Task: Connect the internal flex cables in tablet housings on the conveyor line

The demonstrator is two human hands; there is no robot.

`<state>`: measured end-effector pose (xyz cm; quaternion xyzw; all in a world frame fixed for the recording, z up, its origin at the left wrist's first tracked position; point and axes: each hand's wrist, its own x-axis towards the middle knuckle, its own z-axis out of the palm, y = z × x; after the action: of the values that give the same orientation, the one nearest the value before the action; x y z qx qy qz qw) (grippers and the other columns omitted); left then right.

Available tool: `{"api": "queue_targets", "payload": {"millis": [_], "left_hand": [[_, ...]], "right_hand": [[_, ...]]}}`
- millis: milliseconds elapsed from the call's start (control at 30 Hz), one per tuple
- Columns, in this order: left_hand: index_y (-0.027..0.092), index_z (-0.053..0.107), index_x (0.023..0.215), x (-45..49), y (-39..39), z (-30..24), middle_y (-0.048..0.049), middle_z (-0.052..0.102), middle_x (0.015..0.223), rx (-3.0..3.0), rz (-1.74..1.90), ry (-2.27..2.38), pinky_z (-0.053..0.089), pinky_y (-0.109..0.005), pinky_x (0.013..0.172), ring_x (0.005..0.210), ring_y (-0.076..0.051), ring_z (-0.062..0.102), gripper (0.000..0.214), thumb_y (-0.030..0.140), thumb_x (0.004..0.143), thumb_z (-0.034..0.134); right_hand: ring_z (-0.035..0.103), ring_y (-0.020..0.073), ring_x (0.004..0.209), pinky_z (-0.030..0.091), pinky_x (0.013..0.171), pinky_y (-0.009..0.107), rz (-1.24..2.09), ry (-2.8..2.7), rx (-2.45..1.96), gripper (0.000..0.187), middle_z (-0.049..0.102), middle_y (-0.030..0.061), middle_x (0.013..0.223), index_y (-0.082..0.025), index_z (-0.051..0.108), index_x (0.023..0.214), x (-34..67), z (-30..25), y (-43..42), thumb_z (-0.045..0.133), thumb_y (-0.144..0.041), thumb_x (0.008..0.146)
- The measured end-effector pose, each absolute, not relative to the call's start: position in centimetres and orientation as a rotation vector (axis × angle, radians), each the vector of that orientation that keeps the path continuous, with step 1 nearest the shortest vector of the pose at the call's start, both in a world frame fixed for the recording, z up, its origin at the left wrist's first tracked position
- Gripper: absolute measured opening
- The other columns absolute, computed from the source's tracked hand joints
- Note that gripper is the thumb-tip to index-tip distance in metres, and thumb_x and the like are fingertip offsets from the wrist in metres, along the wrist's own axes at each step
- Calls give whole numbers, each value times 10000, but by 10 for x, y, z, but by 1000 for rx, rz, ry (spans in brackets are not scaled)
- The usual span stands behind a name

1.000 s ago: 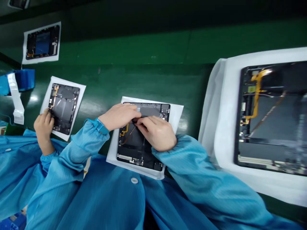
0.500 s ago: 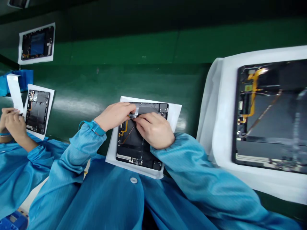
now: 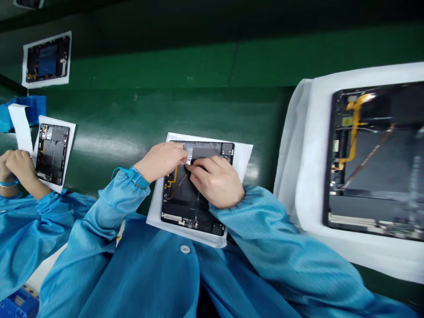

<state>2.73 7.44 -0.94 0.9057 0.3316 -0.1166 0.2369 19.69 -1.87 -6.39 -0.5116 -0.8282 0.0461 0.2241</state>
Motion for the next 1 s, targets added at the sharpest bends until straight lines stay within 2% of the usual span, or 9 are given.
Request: {"api": "queue_targets", "payload": {"millis": [267,467,567,733,867,1000], "left_hand": [[173,692,889,32,74,-2,-45,696,950,2556,-389,920,453,-306,790,922,-187,656,192,158,965,516],[136,687,883,41,67,0,-91,703,953,2706,-372,904,447,-349,819,995,-239,650,205,162,971,503],[157,678,918,30,69,-2,-72,698,989,2655,-260,914,455,-324,821,982,-213,646,168,164,961,515],[194,649,1034,-8,69,-4,-41,680,1027,2412,16,1295,480,-268,760,899,-154,640,214,108,889,517],[187,653,910,-17,58,-8,-24,700,860,2214,31,1524,469,-282,684,768,-166,642,81,218,856,603],[195,620,779,-4,53,-13,-3,684,694,1999,100,1698,438,-288,649,659,-159,621,196,344,903,585]], "right_hand": [[523,219,856,396,731,368,180,-2266,-1443,234,710,92,953,-180,765,961,197,-65,-20,534,-164,931],[518,218,837,386,722,353,120,-2271,-1416,213,708,85,914,-176,755,905,198,-65,-19,543,-162,927],[524,218,835,392,725,357,140,-2264,-1410,203,709,90,925,-165,751,931,198,-64,-19,548,-156,923],[558,228,877,428,763,372,265,-2182,-1432,239,718,91,968,-169,747,1015,199,-58,-21,542,-121,903],[572,225,872,435,750,366,337,-2145,-1430,220,723,83,960,-176,747,972,197,-51,-23,548,-118,898],[579,221,860,429,729,358,331,-2177,-1389,196,734,70,939,-170,739,945,193,-46,-24,554,-123,906]]}}
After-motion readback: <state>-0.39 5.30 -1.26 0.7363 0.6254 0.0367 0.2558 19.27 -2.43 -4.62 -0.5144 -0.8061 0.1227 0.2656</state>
